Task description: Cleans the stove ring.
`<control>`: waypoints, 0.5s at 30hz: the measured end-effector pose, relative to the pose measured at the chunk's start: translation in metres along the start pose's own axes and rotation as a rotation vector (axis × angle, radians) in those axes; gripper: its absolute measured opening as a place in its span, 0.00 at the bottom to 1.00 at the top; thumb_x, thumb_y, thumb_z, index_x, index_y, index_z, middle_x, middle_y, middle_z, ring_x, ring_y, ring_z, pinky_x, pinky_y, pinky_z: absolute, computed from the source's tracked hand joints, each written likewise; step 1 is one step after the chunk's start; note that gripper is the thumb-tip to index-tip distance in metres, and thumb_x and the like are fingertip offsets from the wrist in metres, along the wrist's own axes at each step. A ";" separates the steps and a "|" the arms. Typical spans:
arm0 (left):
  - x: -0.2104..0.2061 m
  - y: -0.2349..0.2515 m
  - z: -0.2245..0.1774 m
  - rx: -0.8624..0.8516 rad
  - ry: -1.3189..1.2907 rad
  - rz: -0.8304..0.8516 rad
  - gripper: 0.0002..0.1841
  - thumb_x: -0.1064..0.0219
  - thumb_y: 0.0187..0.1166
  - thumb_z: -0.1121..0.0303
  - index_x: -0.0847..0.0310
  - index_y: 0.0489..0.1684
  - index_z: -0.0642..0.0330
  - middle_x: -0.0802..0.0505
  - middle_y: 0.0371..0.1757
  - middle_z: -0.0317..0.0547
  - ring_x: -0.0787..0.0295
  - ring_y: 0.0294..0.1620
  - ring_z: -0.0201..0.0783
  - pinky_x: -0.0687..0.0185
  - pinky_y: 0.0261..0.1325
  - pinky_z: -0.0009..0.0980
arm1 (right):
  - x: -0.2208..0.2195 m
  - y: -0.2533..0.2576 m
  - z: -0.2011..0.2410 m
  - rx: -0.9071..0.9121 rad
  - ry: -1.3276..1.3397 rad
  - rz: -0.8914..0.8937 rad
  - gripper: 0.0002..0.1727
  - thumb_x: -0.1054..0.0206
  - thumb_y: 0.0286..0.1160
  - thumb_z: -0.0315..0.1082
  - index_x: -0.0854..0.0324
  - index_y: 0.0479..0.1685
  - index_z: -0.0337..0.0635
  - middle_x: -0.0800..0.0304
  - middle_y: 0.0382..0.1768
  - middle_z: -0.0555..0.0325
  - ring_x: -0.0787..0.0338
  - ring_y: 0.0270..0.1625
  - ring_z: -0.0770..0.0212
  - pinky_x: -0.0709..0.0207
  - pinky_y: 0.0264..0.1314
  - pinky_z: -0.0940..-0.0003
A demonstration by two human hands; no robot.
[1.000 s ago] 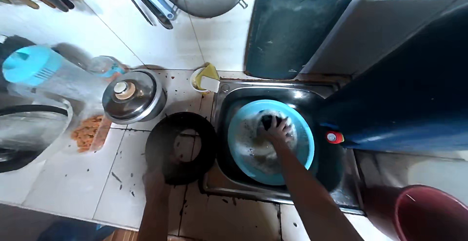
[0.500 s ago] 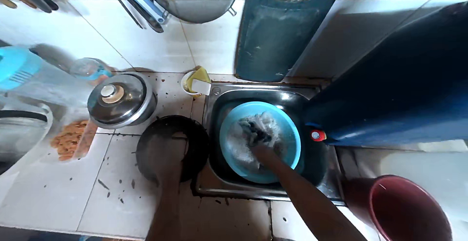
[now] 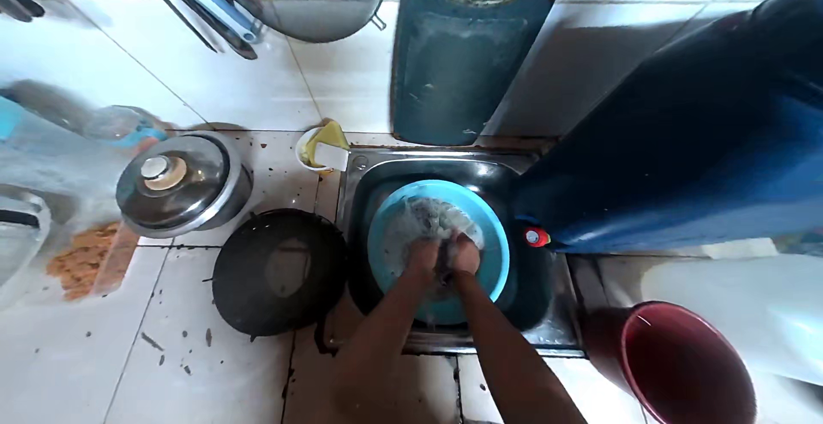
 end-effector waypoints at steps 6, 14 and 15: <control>0.026 0.031 -0.015 -0.033 0.241 -0.147 0.23 0.45 0.93 0.62 0.26 0.73 0.76 0.18 0.73 0.72 0.23 0.78 0.60 0.32 0.82 0.50 | -0.010 -0.040 0.030 0.181 0.122 0.126 0.30 0.55 0.96 0.46 0.14 0.61 0.29 0.09 0.56 0.30 0.11 0.64 0.34 0.26 0.70 0.36; 0.051 0.042 0.036 0.088 0.037 -0.063 0.32 0.48 0.94 0.53 0.46 0.91 0.64 0.35 0.89 0.66 0.39 0.89 0.60 0.40 0.86 0.59 | -0.019 0.053 -0.030 -0.049 -0.290 0.132 0.42 0.35 0.81 0.59 0.40 0.92 0.54 0.54 0.92 0.31 0.45 0.89 0.23 0.36 0.80 0.28; 0.045 0.043 0.042 0.144 -0.038 -0.022 0.34 0.52 0.93 0.46 0.45 0.92 0.60 0.34 0.89 0.62 0.38 0.88 0.58 0.39 0.85 0.61 | -0.033 0.047 -0.028 -0.058 -0.227 0.177 0.43 0.33 0.79 0.59 0.41 0.93 0.53 0.53 0.92 0.29 0.42 0.88 0.23 0.33 0.79 0.29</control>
Point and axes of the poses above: each hand's wrist, its own y-axis towards the middle knuckle, its own x-axis out of the back of the hand, z = x × y, the point moved 4 cm from there along y, towards the middle knuckle
